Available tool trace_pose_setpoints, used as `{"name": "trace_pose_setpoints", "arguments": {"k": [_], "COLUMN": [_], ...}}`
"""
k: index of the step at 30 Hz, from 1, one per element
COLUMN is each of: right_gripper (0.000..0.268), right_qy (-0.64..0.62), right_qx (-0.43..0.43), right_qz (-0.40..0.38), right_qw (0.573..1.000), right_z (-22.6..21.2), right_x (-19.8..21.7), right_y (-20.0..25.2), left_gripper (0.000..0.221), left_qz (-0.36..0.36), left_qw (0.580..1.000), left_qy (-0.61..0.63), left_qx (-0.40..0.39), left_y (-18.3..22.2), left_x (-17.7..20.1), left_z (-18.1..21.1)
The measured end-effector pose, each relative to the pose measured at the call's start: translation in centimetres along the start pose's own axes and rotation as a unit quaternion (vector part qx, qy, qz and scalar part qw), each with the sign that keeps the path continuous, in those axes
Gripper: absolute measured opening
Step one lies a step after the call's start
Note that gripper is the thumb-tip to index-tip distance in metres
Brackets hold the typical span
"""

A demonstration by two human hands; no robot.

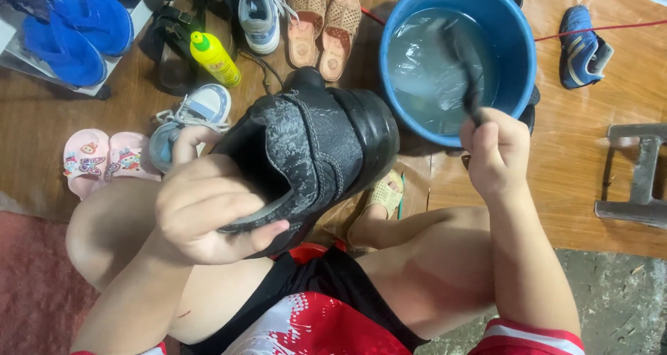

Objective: Cleaning the upper part of a black leather boot using a brush and water from a bucket.

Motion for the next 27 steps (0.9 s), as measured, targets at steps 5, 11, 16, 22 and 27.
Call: {"name": "trace_pose_setpoints", "arguments": {"k": [5, 11, 16, 22, 27], "right_gripper": [0.051, 0.049, 0.04, 0.049, 0.052], "right_qy": [-0.079, -0.156, -0.021, -0.002, 0.022], "right_qx": [0.057, 0.03, 0.046, 0.008, 0.002], "right_qz": [-0.015, -0.165, -0.094, -0.231, -0.243], "right_qw": [0.995, 0.973, 0.994, 0.973, 0.97], "right_z": [-4.2, -5.4, -7.7, -7.2, -7.9], "right_x": [-0.4, -3.4, -3.3, -5.7, -6.6], "right_y": [-0.2, -3.1, -2.6, -2.9, -2.8], "left_gripper": [0.03, 0.03, 0.024, 0.017, 0.016], "left_qz": [-0.027, -0.089, -0.134, -0.161, -0.191], "left_qw": [0.999, 0.993, 0.988, 0.982, 0.963], "left_qy": [0.001, 0.039, 0.05, 0.044, 0.075], "left_qx": [0.024, 0.065, 0.059, 0.085, 0.175], "left_y": [0.7, 3.0, 2.9, 5.0, 7.4], "left_x": [-2.6, -6.7, -9.3, -11.3, -12.9], "left_z": [-0.5, -1.4, -1.6, -3.5, -5.9]}}
Point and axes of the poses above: each hand's wrist, its own y-axis away from the middle knuckle, its own x-axis out of the back of the hand, z = x × y, the point moved 9 cm from there along -y, towards the middle knuckle, and after that the axes turned 15 degrees about -x, right-handed, at the moved point
